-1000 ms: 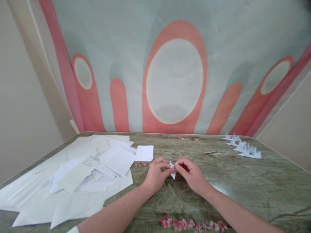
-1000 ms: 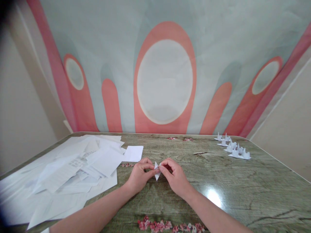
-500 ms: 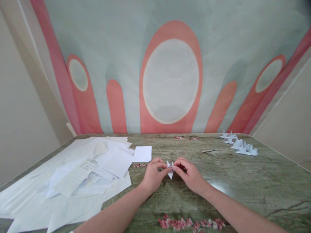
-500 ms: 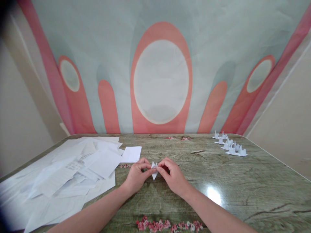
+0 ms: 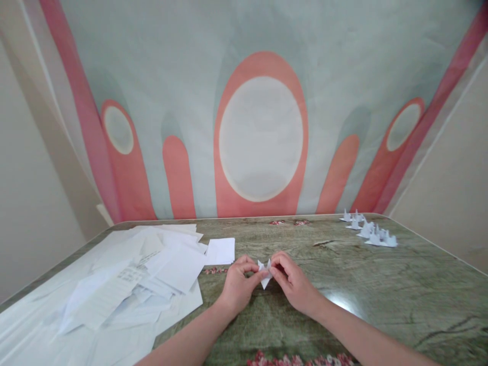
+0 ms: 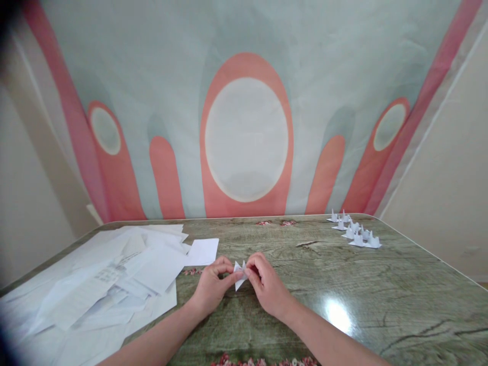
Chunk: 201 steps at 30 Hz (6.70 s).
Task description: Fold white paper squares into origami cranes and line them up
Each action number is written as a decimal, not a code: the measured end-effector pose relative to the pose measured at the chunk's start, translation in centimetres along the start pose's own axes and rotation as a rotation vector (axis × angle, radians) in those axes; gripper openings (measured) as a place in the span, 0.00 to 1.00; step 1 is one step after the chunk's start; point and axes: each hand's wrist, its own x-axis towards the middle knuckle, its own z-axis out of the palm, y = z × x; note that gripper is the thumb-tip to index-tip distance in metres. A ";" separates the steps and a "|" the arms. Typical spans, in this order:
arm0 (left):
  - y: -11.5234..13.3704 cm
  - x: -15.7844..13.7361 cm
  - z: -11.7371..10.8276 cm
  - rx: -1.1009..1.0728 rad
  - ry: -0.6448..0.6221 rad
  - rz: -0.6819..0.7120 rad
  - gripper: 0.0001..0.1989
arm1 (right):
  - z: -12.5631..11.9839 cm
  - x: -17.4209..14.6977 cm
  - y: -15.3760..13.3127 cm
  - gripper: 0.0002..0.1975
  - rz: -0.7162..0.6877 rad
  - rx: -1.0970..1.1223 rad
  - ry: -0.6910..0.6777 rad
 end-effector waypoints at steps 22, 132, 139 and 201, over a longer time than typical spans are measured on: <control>0.6 -0.2 -0.1 0.056 0.078 0.031 0.07 | 0.3 -0.2 -0.3 0.05 0.179 0.187 -0.024; 0.5 -0.4 0.2 -0.032 0.078 0.057 0.05 | -1.3 0.0 0.4 0.09 -0.004 -0.104 -0.116; 0.6 -0.4 0.1 -0.004 0.067 0.069 0.02 | -1.3 0.1 0.2 0.08 -0.022 -0.108 -0.122; -0.6 0.1 -0.1 0.337 -0.011 0.155 0.06 | -0.5 0.5 1.7 0.08 0.014 -0.215 -0.036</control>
